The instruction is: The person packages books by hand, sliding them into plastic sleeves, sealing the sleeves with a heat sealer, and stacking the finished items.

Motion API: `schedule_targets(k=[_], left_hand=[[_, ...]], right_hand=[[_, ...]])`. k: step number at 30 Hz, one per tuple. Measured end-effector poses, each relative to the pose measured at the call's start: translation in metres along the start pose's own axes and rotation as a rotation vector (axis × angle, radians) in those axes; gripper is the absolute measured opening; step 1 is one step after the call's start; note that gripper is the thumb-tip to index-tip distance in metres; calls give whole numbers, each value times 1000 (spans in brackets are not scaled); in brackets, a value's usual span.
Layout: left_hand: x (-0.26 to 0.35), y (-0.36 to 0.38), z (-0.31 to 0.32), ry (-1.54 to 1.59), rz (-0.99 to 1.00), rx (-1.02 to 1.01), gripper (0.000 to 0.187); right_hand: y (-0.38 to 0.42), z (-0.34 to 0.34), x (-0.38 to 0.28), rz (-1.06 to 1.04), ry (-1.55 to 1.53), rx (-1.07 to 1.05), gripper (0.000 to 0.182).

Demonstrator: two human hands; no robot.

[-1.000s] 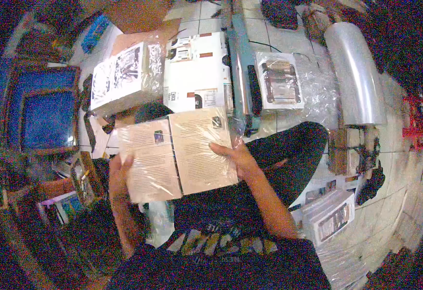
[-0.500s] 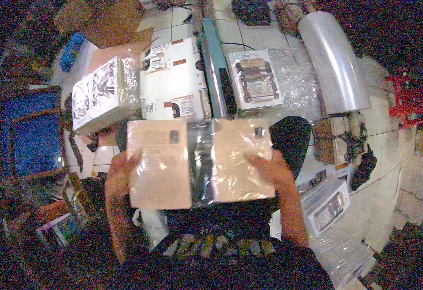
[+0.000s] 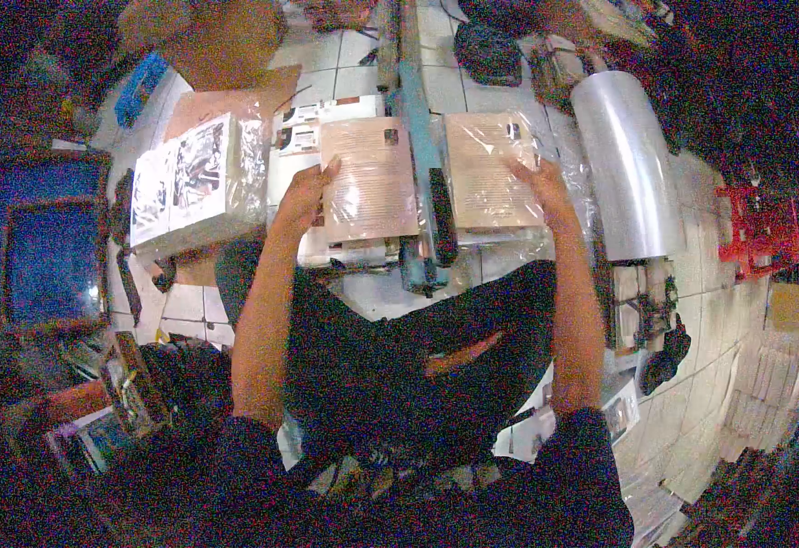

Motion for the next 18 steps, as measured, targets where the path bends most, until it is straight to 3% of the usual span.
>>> schedule_targets(k=[4,6,9,11,12,14,17,18], left_hand=[[-12,-1,-3,14,-41,40,39],[-14,-8,-6,-14,19,-33,40],[-27,-27,-17,-106,34,14,40],[-26,-24,-13,-92,27,45,40],[-19,-17,-11,-189,-11,56,47],[-18,-16,-11,-287,-58,69,55],[-20,-20,-11,-179,-70,92,57],[-15,-14,-9,-195,-95,94,59]], right_hand=[[-9,5,17,7,-49,-41,44],[-9,10,15,24,-61,-51,45],[-4,6,0,76,140,-8,48],[17,11,-36,-93,779,455,55],[33,25,-60,-94,786,454,55],[78,66,-119,-321,425,451,60],[117,113,-141,-395,477,365,60],[120,123,-139,-391,621,384,60]])
Point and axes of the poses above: each hand's wrist, its own y-axis away from the middle knuckle, its own z-axis out of the palm, x = y × z, the point moved 3 cm from there along -y, towards the middle knuckle, and after that the axes turned 13 degrees about y, right-handed, at the moved point
